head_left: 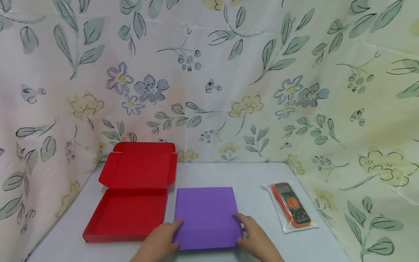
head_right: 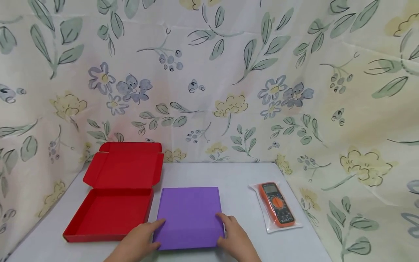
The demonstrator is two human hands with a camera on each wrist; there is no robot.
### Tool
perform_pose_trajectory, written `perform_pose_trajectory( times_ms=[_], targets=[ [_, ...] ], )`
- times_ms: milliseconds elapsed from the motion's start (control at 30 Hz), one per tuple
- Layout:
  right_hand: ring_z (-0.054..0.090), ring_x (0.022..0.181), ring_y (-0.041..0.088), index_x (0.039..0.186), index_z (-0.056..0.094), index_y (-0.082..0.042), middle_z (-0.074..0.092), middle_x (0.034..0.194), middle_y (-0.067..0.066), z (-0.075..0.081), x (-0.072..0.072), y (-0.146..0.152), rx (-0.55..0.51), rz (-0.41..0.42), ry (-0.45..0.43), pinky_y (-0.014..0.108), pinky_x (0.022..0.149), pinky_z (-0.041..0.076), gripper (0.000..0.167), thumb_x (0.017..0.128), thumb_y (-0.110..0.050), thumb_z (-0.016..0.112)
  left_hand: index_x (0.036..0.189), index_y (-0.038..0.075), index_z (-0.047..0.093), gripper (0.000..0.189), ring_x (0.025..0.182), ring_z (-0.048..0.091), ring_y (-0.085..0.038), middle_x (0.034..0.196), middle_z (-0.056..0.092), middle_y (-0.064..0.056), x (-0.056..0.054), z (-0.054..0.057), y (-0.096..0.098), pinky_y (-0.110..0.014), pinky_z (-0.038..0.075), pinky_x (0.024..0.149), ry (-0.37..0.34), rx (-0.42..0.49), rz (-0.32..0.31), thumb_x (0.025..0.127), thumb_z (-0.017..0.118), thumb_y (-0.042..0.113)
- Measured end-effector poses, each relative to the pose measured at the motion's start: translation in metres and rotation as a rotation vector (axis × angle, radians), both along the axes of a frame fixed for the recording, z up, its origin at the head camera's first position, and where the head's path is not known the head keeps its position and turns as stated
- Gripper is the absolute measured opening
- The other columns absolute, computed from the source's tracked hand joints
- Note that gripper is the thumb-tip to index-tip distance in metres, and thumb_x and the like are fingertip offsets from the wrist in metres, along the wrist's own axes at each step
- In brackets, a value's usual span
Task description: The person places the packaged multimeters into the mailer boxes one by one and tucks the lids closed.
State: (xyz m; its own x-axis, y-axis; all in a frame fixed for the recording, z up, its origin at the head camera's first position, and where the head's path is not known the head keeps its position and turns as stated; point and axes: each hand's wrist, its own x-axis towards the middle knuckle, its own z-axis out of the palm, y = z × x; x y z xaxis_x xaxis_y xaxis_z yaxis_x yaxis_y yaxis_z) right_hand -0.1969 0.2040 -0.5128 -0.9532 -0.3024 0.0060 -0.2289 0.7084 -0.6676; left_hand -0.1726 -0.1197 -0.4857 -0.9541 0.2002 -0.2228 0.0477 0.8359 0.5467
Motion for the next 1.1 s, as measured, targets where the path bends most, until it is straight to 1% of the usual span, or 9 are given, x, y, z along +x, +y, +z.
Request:
perform_pose_trajectory(
  times_ms=[100,200,333,500,600,733,867,967,1100],
  targets=[
    [0.064,0.095,0.025,0.142,0.057,-0.009,0.060,0.117,0.011,-0.003,-0.001,0.001,-0.020,0.027,-0.004,0.037,0.073,0.054,0.075,0.068,-0.005,0.074,0.138,0.003,0.062,0.067,0.098,0.066,-0.031,0.103,0.067,-0.010,-0.001,-0.005,0.001,-0.056,0.056,0.086,-0.001,-0.012,-0.011,0.078,0.088,0.018],
    [0.064,0.092,0.024,0.140,0.057,-0.010,0.059,0.116,0.011,-0.005,-0.001,0.000,-0.029,0.029,0.005,0.035,0.071,0.054,0.075,0.068,-0.003,0.075,0.137,0.004,0.062,0.066,0.094,0.065,-0.028,0.100,0.065,-0.008,-0.001,-0.010,0.000,-0.055,0.056,0.085,0.028,-0.021,-0.024,0.078,0.088,0.018],
    [0.063,0.091,0.022,0.138,0.058,-0.012,0.059,0.115,0.011,-0.009,0.000,-0.002,-0.021,0.007,0.019,0.034,0.070,0.052,0.073,0.068,-0.003,0.075,0.136,0.003,0.062,0.063,0.094,0.064,-0.029,0.101,0.066,-0.009,-0.001,-0.016,0.000,-0.055,0.055,0.085,0.078,-0.024,-0.048,0.080,0.086,0.016],
    [0.062,0.090,0.021,0.136,0.059,-0.014,0.059,0.115,0.011,-0.014,-0.001,-0.003,0.005,0.000,0.037,0.033,0.069,0.051,0.070,0.069,-0.003,0.075,0.135,0.002,0.060,0.063,0.094,0.065,-0.030,0.102,0.066,-0.012,0.000,-0.021,0.001,-0.055,0.056,0.084,0.100,-0.029,-0.036,0.080,0.086,0.015],
    [0.062,0.090,0.021,0.136,0.058,-0.014,0.058,0.116,0.012,-0.013,-0.002,-0.003,0.015,0.010,0.036,0.035,0.070,0.052,0.069,0.070,-0.004,0.076,0.136,0.002,0.060,0.064,0.094,0.066,-0.030,0.102,0.067,-0.012,0.000,-0.020,0.002,-0.056,0.056,0.084,0.084,-0.036,-0.021,0.080,0.087,0.015],
    [0.063,0.091,0.021,0.136,0.058,-0.016,0.059,0.115,0.010,-0.007,-0.001,-0.003,0.053,0.003,0.056,0.037,0.071,0.052,0.070,0.069,-0.007,0.078,0.137,0.001,0.060,0.066,0.096,0.067,-0.031,0.104,0.068,-0.012,-0.002,-0.015,0.003,-0.057,0.055,0.086,0.041,-0.042,0.001,0.080,0.087,0.017],
    [0.062,0.090,0.021,0.133,0.059,-0.018,0.060,0.112,0.008,-0.002,-0.002,-0.005,0.097,-0.016,0.093,0.039,0.070,0.052,0.070,0.067,-0.008,0.079,0.137,0.001,0.060,0.064,0.097,0.068,-0.032,0.104,0.070,-0.013,-0.004,-0.013,0.003,-0.056,0.056,0.086,0.076,-0.056,-0.015,0.081,0.086,0.017],
    [0.061,0.089,0.020,0.132,0.059,-0.016,0.059,0.111,0.008,-0.003,-0.004,-0.009,0.115,-0.011,0.071,0.041,0.072,0.053,0.069,0.067,-0.006,0.081,0.135,0.001,0.062,0.061,0.096,0.069,-0.032,0.102,0.071,-0.012,-0.004,-0.015,0.003,-0.054,0.056,0.083,0.109,-0.088,-0.035,0.082,0.085,0.016],
    [0.058,0.086,0.018,0.131,0.059,-0.015,0.058,0.109,0.009,-0.003,-0.003,-0.013,0.129,-0.022,0.035,0.043,0.072,0.053,0.068,0.069,-0.003,0.083,0.132,0.002,0.064,0.058,0.091,0.069,-0.029,0.098,0.071,-0.011,-0.004,-0.019,0.004,-0.052,0.057,0.081,0.112,-0.126,-0.039,0.081,0.086,0.017]
  ],
)
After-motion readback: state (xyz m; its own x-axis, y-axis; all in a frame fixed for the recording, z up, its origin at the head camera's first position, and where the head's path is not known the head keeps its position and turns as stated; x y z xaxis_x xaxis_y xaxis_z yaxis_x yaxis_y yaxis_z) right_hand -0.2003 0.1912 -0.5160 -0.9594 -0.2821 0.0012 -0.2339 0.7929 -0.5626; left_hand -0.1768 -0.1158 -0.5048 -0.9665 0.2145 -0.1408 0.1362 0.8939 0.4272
